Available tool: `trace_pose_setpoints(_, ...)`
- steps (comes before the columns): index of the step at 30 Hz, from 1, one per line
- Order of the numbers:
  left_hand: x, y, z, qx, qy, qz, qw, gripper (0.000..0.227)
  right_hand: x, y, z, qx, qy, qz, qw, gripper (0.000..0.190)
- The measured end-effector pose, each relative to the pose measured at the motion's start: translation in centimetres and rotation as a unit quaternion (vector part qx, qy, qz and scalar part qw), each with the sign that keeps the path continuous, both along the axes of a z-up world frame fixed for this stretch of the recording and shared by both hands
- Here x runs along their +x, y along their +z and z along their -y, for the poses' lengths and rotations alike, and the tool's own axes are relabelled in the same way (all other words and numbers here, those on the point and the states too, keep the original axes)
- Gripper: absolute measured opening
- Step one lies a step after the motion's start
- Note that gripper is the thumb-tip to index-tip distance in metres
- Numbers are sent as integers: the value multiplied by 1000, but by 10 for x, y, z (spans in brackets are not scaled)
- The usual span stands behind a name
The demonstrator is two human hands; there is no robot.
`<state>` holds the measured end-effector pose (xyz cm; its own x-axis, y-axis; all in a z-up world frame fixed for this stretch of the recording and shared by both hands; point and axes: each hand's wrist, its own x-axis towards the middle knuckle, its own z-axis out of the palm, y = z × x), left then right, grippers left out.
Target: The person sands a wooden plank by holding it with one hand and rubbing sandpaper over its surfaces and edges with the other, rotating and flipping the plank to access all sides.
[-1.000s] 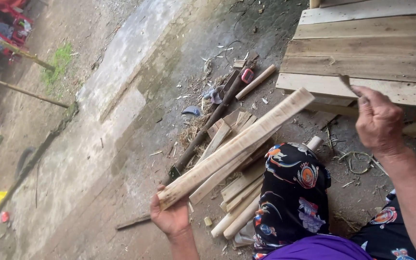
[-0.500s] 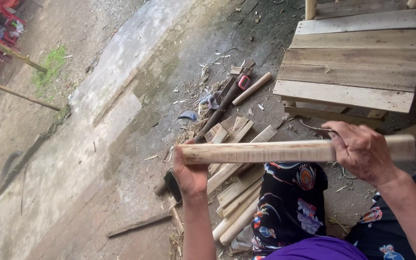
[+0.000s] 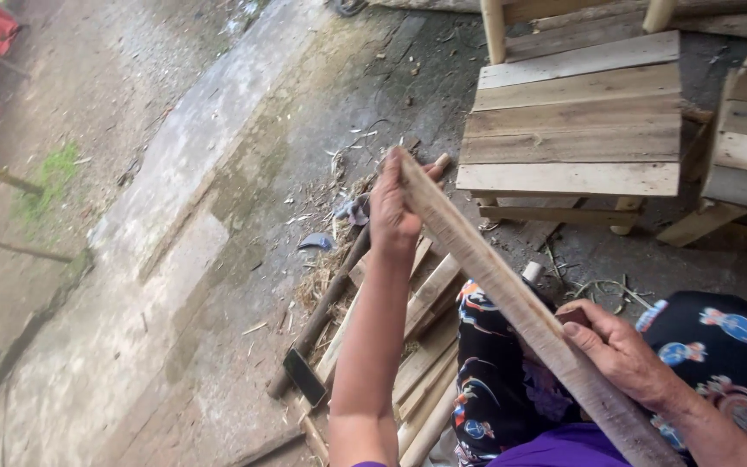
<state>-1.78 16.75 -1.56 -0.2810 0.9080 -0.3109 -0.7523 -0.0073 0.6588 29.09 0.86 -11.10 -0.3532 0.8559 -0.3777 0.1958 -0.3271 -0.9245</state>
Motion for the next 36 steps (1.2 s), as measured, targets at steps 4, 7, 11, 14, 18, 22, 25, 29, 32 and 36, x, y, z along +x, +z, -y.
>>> trace_pose_setpoints(4,40,-31,-51,-32,-47,-18,998,48,13,9,6,-68,-70,-7,995,39)
trace_pose_setpoints(7,77,-22,-42,88,-178,-36,979,39,26,4,6,-40,-150,-117,981,30)
trace_pose_setpoints(11,129,-1,38,181,-160,-504,829,98,44,-10,-6,18,-225,-177,958,26)
trace_pose_setpoints(14,147,-27,93,388,-160,-631,653,93,51,-11,-17,28,-264,-151,952,32)
trace_pose_setpoints(18,163,-58,151,312,-383,-716,493,94,55,-51,-27,17,-300,-216,929,32)
trace_pose_setpoints(22,173,-107,170,369,-306,-667,571,85,32,-18,-24,-9,-311,-125,942,41)
trace_pose_setpoints(25,180,-98,170,369,-251,-645,621,57,22,0,-20,-19,-325,-137,935,41)
trace_pose_setpoints(29,181,-77,163,352,-190,-602,691,37,25,4,-26,-11,-334,-117,935,29)
trace_pose_setpoints(32,174,-47,153,328,-142,-522,774,31,28,2,-27,70,-362,-130,921,23)
trace_pose_setpoints(36,149,-1,144,359,-42,-404,840,27,31,13,-25,372,-342,125,854,19)
